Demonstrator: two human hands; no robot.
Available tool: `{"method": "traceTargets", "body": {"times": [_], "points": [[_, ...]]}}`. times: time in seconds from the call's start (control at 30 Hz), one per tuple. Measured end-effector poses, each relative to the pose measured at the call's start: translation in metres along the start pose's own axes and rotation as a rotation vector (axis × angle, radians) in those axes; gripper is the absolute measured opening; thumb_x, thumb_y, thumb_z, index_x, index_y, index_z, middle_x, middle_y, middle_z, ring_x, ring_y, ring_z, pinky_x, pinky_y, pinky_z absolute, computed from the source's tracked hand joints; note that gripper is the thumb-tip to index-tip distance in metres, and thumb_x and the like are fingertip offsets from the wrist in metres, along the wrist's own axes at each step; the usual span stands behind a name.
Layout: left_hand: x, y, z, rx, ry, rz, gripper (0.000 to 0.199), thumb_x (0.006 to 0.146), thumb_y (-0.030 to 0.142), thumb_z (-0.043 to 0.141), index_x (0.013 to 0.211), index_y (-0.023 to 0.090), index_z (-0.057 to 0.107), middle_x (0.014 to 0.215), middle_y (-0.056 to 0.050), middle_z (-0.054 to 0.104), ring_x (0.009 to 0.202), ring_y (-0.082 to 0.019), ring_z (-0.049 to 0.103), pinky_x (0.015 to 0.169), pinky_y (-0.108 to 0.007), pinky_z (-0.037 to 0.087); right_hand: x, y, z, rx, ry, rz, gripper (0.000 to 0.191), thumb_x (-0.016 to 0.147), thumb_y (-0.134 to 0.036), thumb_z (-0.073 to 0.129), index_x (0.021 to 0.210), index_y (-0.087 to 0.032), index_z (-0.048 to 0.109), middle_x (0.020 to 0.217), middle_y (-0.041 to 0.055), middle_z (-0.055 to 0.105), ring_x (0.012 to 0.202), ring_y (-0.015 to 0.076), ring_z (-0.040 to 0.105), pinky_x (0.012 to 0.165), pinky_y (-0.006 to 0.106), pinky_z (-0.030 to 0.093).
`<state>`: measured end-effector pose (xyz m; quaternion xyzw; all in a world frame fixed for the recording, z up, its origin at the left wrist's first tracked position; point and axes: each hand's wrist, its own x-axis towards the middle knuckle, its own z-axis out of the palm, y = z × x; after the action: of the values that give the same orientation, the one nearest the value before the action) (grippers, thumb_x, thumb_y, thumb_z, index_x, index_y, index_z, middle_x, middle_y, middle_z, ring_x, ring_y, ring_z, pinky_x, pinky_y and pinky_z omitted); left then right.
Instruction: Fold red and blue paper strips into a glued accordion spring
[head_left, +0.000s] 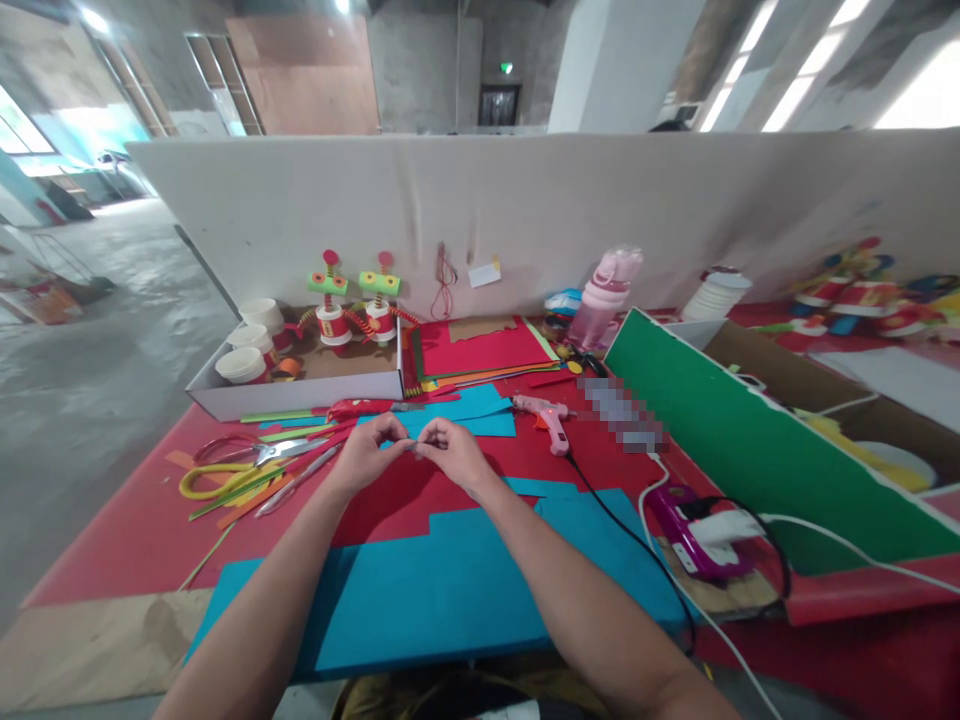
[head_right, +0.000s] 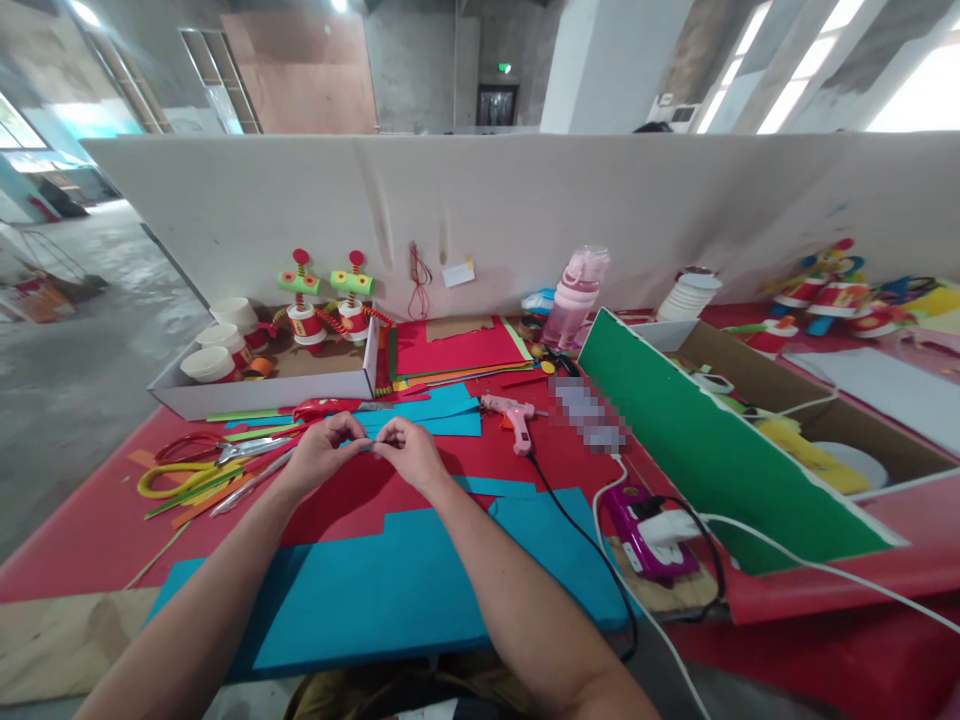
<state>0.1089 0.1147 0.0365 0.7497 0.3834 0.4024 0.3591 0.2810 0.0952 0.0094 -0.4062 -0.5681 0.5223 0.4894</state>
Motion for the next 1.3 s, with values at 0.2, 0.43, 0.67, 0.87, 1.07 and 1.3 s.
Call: {"method": "traceTargets", "body": {"times": [0.2,0.43,0.67,0.87,1.07,1.3], "points": [[0.001,0.006,-0.006,-0.265,0.118,-0.162,0.025,0.078,0.038,0.065,0.088,0.015,0.062,0.068,-0.001,0.062,0.062,-0.012,0.056,0.062,-0.026,0.045,0.0,-0.001,-0.002,0.031,0.06,0.019,0.026,0.069,-0.038,0.071,0.075,-0.02,0.054,0.07,-0.0016,0.063,0.067,0.0151,0.062,0.066,0.027,0.046],[-0.002,0.008,0.004,-0.274,-0.008,-0.267,0.022,0.067,0.034,0.075,0.075,0.015,0.067,0.066,0.0,0.063,0.057,-0.01,0.051,0.058,-0.023,0.04,0.0,-0.001,-0.002,0.053,0.094,-0.001,0.024,0.069,-0.038,0.07,0.076,-0.02,0.056,0.072,-0.0013,0.063,0.07,0.015,0.06,0.068,0.027,0.046],[-0.001,0.002,0.0,-0.38,0.0,-0.301,0.021,0.067,0.032,0.075,0.074,0.014,0.067,0.06,0.0,0.061,0.055,-0.01,0.05,0.057,-0.024,0.039,0.0,-0.001,0.0,0.051,0.045,0.003,0.021,0.068,-0.035,0.07,0.074,-0.02,0.056,0.07,-0.0018,0.063,0.068,0.0148,0.06,0.068,0.028,0.046],[-0.001,0.001,0.002,-0.318,0.023,-0.272,0.02,0.069,0.032,0.074,0.066,0.014,0.065,0.055,0.001,0.057,0.053,-0.01,0.048,0.055,-0.023,0.036,0.0,0.001,0.0,0.061,0.033,-0.005,0.019,0.07,-0.033,0.069,0.075,-0.02,0.055,0.07,-0.002,0.063,0.068,0.0141,0.06,0.067,0.027,0.046],[-0.001,0.0,0.004,-0.287,0.073,-0.262,0.02,0.067,0.031,0.074,0.061,0.015,0.064,0.051,0.002,0.055,0.05,-0.009,0.045,0.051,-0.023,0.033,0.0,0.002,0.001,0.117,0.001,0.022,0.023,0.068,-0.033,0.07,0.081,-0.02,0.057,0.069,-0.0029,0.062,0.067,0.0136,0.061,0.069,0.028,0.046],[-0.002,-0.002,0.008,-0.285,0.106,-0.265,0.019,0.063,0.028,0.076,0.058,0.015,0.063,0.05,0.002,0.054,0.048,-0.008,0.042,0.049,-0.022,0.03,-0.001,0.002,0.002,0.12,0.008,0.073,0.026,0.067,-0.039,0.071,0.075,-0.02,0.055,0.067,-0.0039,0.059,0.061,0.0119,0.058,0.063,0.026,0.046]]}}
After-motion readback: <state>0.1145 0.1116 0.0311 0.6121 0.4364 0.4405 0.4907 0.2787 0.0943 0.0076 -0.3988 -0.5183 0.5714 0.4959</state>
